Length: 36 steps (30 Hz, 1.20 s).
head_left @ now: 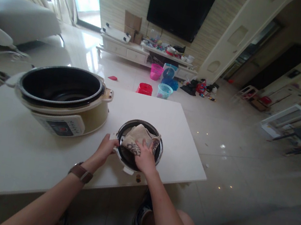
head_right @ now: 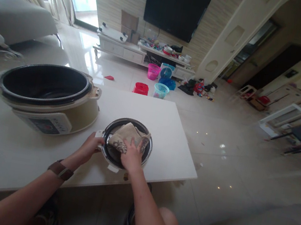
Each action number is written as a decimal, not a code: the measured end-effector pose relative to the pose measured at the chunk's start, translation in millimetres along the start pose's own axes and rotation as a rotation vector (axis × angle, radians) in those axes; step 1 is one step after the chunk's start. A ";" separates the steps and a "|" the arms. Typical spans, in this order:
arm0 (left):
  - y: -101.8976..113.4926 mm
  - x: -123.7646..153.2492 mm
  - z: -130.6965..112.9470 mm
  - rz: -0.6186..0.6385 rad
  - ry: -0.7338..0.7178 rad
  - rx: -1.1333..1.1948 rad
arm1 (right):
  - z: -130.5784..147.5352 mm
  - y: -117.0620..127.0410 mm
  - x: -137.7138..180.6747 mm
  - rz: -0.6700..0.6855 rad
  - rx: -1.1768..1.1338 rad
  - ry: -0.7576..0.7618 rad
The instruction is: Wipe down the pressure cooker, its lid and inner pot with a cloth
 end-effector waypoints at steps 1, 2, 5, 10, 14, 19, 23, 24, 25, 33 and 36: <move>0.2 0.3 -0.2 -0.006 0.004 -0.002 | 0.0 -0.4 -0.1 -0.003 0.002 0.002; 0.2 0.6 -0.5 -0.009 0.006 -0.004 | 0.0 -0.6 -0.1 -0.003 0.003 0.003; 0.4 1.6 -1.3 -0.012 0.006 -0.007 | 0.4 -1.0 0.4 -0.001 -0.006 0.007; -0.5 1.6 -1.8 0.042 -0.021 0.030 | 0.3 -1.1 1.3 -0.003 -0.028 0.011; -0.8 2.2 -2.1 0.053 -0.020 0.029 | 0.1 -1.4 1.1 -0.002 -0.026 0.011; -1.4 4.0 -3.1 0.028 -0.003 0.033 | 1.3 -0.7 1.9 0.009 -0.014 0.002; -1.6 5.1 -4.0 0.011 0.006 0.026 | 2.7 -0.2 2.7 0.019 0.000 -0.009; -1.6 5.4 -4.3 0.008 0.009 0.027 | 3.0 -0.1 2.8 0.020 0.004 -0.009; -1.5 5.8 -4.7 0.005 0.012 0.027 | 3.2 0.1 2.9 0.023 0.008 -0.010; -0.4 8.3 -7.2 -0.005 0.008 0.019 | 3.7 1.5 3.3 0.041 0.033 -0.020; -0.1 7.5 -6.2 -0.013 0.014 0.021 | 3.9 1.5 3.3 0.040 0.040 -0.017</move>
Point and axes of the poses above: each hand's wrist, its own x-axis away from the middle knuckle, its own y-axis out of the back of the hand, z = x × y, the point moved 3 cm from there along -x, towards the middle knuckle, and after that the axes turned 1 degree about -z, right-handed, at the moved point
